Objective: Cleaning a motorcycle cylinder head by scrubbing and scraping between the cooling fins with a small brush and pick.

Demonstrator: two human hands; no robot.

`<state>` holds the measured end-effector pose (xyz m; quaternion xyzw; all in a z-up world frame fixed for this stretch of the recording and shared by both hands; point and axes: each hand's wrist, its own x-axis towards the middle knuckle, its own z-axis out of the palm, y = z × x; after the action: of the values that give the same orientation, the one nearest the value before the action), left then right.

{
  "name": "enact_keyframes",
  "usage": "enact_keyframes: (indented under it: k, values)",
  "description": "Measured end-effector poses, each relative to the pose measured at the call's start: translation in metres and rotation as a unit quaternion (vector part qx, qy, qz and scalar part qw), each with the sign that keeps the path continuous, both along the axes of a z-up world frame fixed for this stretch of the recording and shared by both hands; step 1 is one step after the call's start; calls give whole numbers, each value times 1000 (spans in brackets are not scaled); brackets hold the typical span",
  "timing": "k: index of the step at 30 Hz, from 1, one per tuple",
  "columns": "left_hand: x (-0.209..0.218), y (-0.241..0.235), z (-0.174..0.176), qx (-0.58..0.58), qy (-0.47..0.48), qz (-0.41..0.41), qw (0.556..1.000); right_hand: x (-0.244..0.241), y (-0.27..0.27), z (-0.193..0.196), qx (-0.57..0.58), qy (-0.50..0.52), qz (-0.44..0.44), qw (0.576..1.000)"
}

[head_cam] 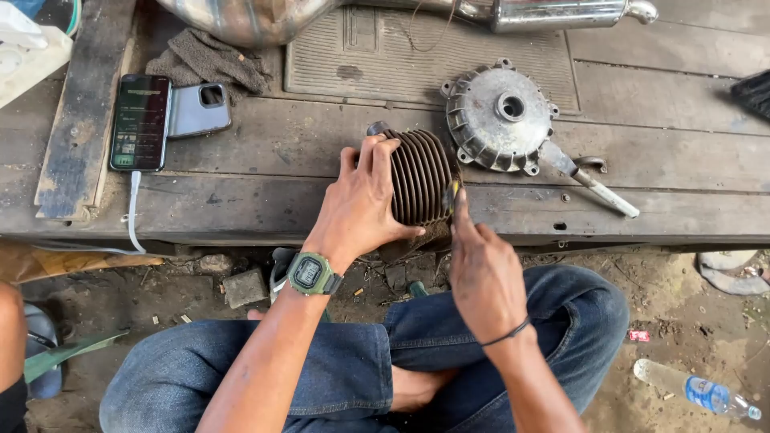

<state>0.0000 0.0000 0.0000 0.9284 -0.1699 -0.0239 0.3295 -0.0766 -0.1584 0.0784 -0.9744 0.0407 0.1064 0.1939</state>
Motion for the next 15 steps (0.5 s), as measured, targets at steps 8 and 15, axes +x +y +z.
enact_keyframes:
  k: [8, 15]
  values:
    - [1, 0, 2, 47, 4, -11, 999, -42, -50, -93, 135, -249, 44, 958]
    - [-2, 0, 6, 34, 2, -2, 999, 48, -21, -7, 137, -146, 117, 973]
